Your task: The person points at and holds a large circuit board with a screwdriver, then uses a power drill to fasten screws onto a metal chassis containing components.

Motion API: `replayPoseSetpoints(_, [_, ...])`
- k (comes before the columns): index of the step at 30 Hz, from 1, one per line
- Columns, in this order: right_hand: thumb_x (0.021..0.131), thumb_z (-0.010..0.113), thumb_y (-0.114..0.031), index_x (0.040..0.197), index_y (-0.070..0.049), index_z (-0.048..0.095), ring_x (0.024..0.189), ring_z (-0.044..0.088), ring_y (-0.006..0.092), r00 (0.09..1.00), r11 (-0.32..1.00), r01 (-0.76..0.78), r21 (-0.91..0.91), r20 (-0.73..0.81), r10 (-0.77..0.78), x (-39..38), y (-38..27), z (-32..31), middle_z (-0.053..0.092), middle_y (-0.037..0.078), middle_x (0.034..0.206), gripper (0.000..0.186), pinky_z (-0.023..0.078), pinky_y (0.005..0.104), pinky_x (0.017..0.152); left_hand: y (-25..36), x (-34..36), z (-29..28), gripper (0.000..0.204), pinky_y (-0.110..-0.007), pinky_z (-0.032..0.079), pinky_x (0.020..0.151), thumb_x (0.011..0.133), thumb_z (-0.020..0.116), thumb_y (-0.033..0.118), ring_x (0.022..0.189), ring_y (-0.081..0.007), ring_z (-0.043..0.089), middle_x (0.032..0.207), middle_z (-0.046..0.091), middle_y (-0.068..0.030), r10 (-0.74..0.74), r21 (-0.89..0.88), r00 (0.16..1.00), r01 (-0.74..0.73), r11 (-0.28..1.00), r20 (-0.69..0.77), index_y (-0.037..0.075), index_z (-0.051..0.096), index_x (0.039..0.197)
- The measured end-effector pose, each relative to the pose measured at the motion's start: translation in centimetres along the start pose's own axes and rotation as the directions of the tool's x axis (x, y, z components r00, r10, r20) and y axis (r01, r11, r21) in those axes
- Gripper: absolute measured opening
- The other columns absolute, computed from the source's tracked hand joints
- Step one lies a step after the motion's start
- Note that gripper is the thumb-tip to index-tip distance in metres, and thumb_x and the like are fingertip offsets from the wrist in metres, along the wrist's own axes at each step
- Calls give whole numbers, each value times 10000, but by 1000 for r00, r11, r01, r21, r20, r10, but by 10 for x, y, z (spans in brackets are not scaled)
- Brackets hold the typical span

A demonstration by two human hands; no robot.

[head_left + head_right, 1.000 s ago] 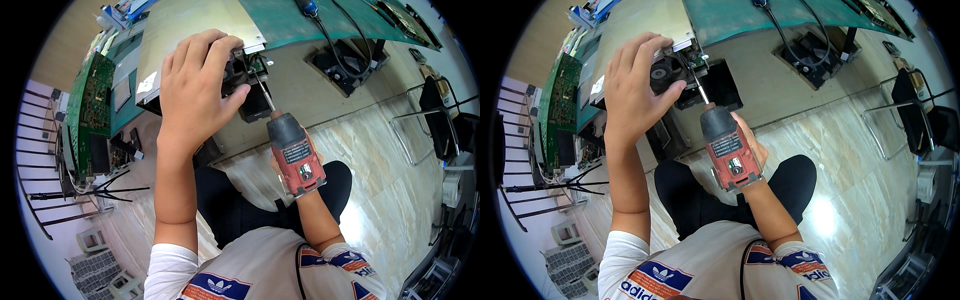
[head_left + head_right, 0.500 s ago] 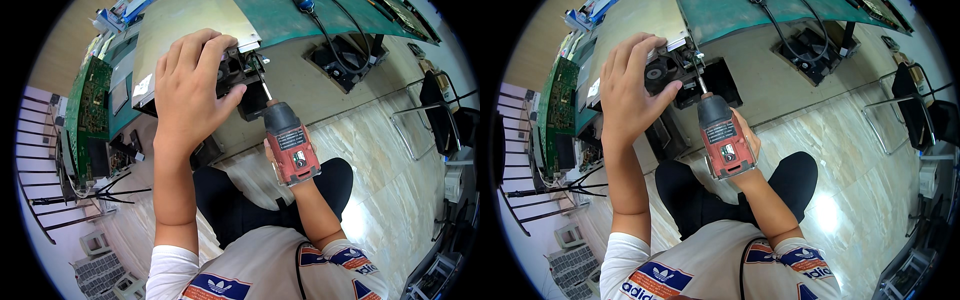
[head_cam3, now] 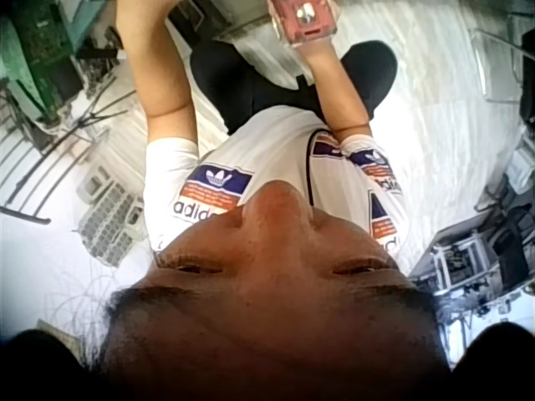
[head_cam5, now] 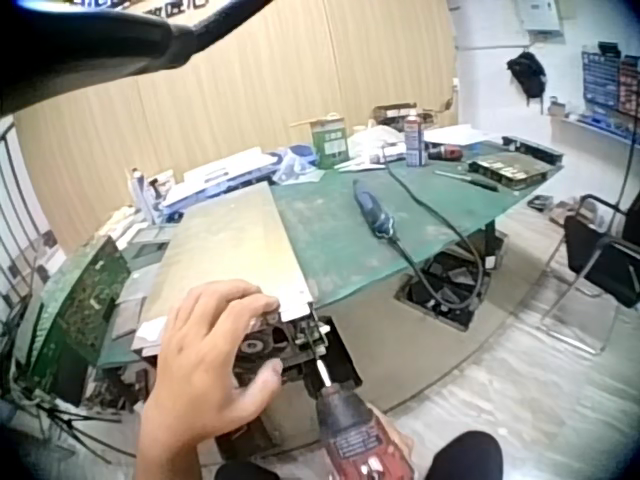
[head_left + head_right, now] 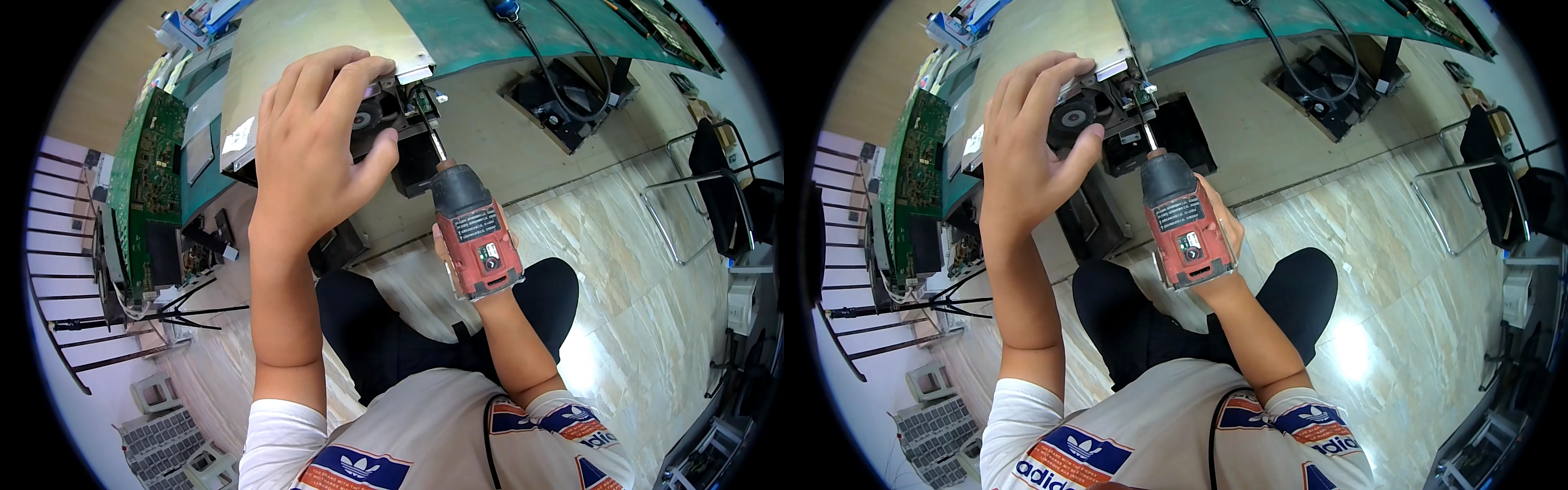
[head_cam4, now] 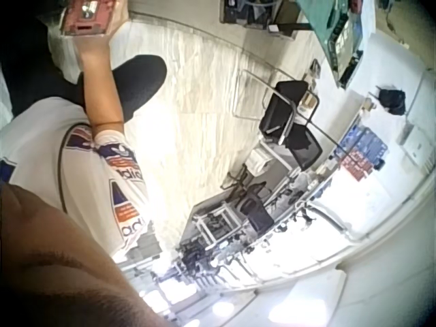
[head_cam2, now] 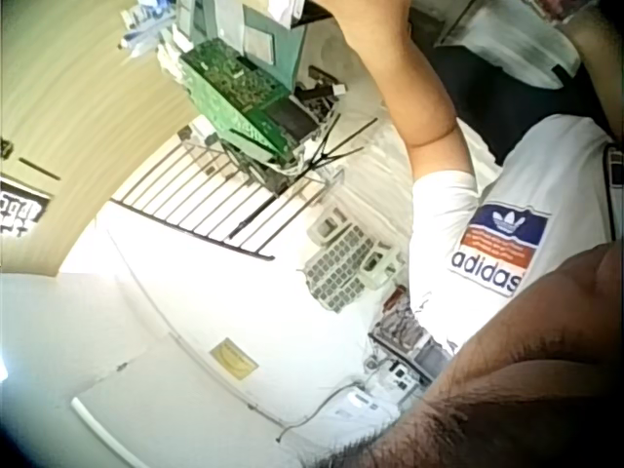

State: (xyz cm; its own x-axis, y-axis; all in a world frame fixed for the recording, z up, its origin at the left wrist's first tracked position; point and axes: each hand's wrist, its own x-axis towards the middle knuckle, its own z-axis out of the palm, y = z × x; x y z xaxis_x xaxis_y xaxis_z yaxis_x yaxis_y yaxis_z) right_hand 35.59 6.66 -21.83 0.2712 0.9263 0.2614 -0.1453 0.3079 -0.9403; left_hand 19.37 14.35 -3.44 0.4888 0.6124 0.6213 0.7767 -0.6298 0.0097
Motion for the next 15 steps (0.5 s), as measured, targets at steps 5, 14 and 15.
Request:
replayPoseSetpoints(5, [736, 806, -157, 1280, 12, 539, 956, 692, 188, 958, 877, 285, -386, 97, -268, 3, 1, 1, 691, 110, 1094, 629, 541, 294, 858, -3, -1, -2, 396, -398, 399, 972, 769, 537, 95, 1103, -322, 545, 1192, 608, -134, 12, -62, 1000, -12, 998, -6, 50, 634, 1151])
replayPoseSetpoints(14, [865, 690, -122, 1286, -33, 449, 836, 649, 191, 989, 993, 38, -110, 147, -21, -6, -33, 24, 595, 124, 1058, 494, 564, 349, 796, -7, 0, -9, 425, -386, 399, 991, 802, 455, 60, 1117, -331, 538, 1207, 604, -167, 17, -129, 998, -9, 992, 59, 26, 633, 1186])
replayPoseSetpoints(15, [874, 687, -137, 1251, -27, 474, 822, 643, 179, 989, 999, -49, -11, 138, 50, -8, -40, 27, 598, 113, 1022, 447, 555, 338, 774, -8, 0, -11, 425, -384, 400, 990, 805, 454, 59, 1116, -330, 538, 1208, 603, -168, 20, -141, 998, -10, 990, 64, 25, 632, 1189])
